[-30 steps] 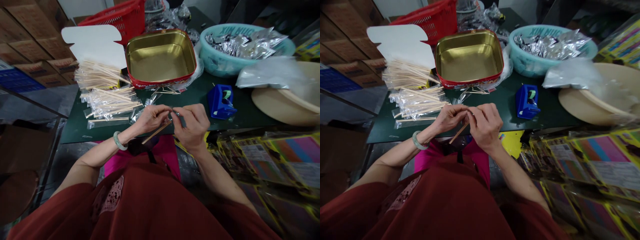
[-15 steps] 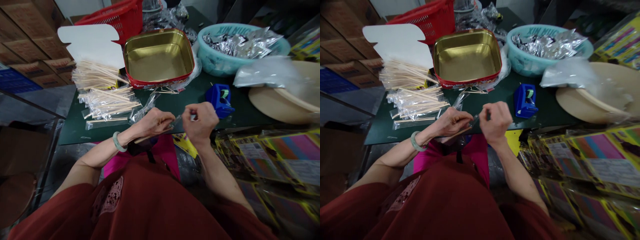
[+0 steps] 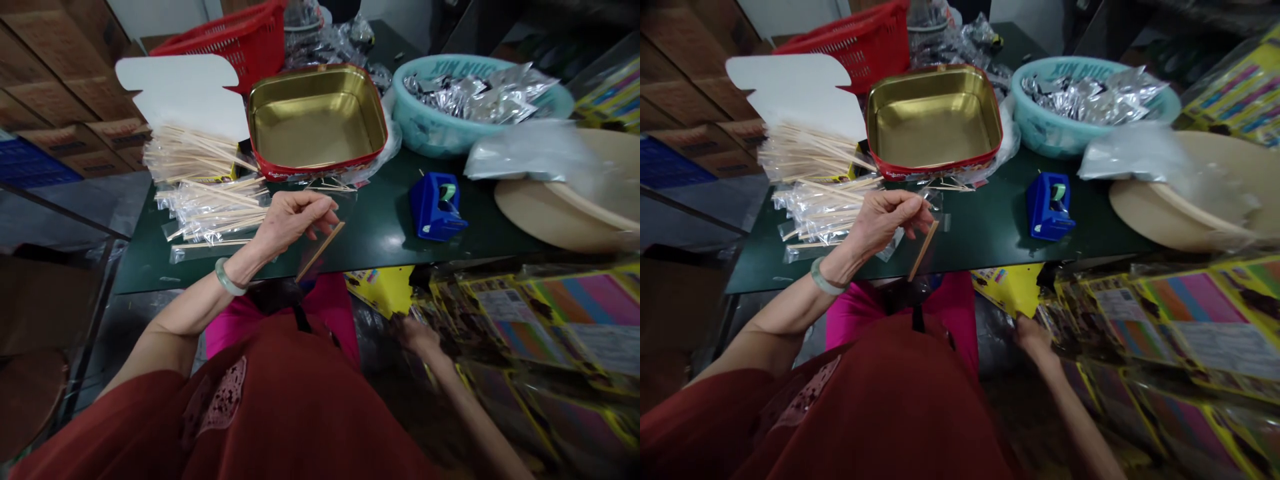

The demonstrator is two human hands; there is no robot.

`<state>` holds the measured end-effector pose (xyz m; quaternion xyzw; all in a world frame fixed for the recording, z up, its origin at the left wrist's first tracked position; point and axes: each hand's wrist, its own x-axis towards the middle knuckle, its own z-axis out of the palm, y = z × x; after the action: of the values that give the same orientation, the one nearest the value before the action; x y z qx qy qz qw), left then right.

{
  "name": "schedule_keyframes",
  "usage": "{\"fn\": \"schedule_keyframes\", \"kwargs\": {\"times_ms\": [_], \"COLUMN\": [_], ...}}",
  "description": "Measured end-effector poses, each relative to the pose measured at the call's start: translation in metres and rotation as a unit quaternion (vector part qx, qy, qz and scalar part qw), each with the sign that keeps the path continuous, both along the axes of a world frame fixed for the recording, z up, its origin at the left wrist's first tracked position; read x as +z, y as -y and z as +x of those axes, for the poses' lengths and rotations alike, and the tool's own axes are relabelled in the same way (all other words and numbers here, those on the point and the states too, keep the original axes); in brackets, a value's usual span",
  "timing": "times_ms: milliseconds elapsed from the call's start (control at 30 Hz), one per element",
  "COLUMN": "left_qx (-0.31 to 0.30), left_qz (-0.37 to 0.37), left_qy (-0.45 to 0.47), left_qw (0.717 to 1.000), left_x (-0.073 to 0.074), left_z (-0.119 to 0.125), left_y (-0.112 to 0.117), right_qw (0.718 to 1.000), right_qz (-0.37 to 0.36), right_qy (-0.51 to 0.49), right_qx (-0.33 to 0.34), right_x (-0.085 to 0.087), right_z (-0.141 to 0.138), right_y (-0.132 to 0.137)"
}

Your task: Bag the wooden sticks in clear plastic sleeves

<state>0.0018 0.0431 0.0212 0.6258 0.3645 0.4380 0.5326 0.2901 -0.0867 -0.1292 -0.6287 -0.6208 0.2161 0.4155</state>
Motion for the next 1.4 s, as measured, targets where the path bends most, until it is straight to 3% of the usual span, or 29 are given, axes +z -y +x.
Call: {"fn": "schedule_keyframes", "kwargs": {"times_ms": [67, 167, 300, 400, 667, 900, 1033, 1233, 1400], "left_qx": [-0.007, -0.032, -0.063, -0.064, -0.11, -0.142, -0.154, -0.157, -0.146], "left_qz": [-0.002, -0.014, -0.014, -0.011, -0.034, -0.039, -0.036, -0.02, -0.022], "left_qy": [-0.01, -0.015, -0.041, -0.063, -0.019, 0.03, 0.043, 0.048, 0.039], "left_qw": [1.0, 0.999, 0.997, 0.996, 0.993, 0.989, 0.986, 0.986, 0.988], "left_x": [0.001, 0.002, 0.005, 0.007, -0.006, -0.015, -0.018, -0.019, -0.018], "left_z": [0.004, 0.011, 0.017, 0.017, 0.009, 0.006, 0.003, 0.002, 0.003], "left_y": [0.002, 0.007, 0.014, 0.017, 0.02, 0.02, 0.018, 0.015, 0.015], "right_qw": [1.0, 0.999, 0.984, 0.976, 0.976, 0.964, 0.96, 0.963, 0.948], "right_qz": [0.004, 0.033, 0.097, 0.103, 0.124, 0.21, 0.222, 0.22, 0.291], "right_qy": [0.025, 0.014, -0.12, -0.171, -0.181, -0.132, -0.107, -0.08, 0.011], "right_qx": [-0.017, -0.007, 0.086, 0.084, 0.001, 0.098, 0.129, 0.133, 0.127], "right_x": [0.012, 0.051, 0.103, 0.119, 0.108, 0.105, 0.106, 0.105, 0.105], "right_z": [-0.003, -0.027, -0.085, -0.114, -0.113, -0.105, -0.101, -0.1, -0.101], "right_y": [-0.01, -0.031, -0.049, -0.055, -0.057, -0.061, -0.063, -0.063, -0.064]}}
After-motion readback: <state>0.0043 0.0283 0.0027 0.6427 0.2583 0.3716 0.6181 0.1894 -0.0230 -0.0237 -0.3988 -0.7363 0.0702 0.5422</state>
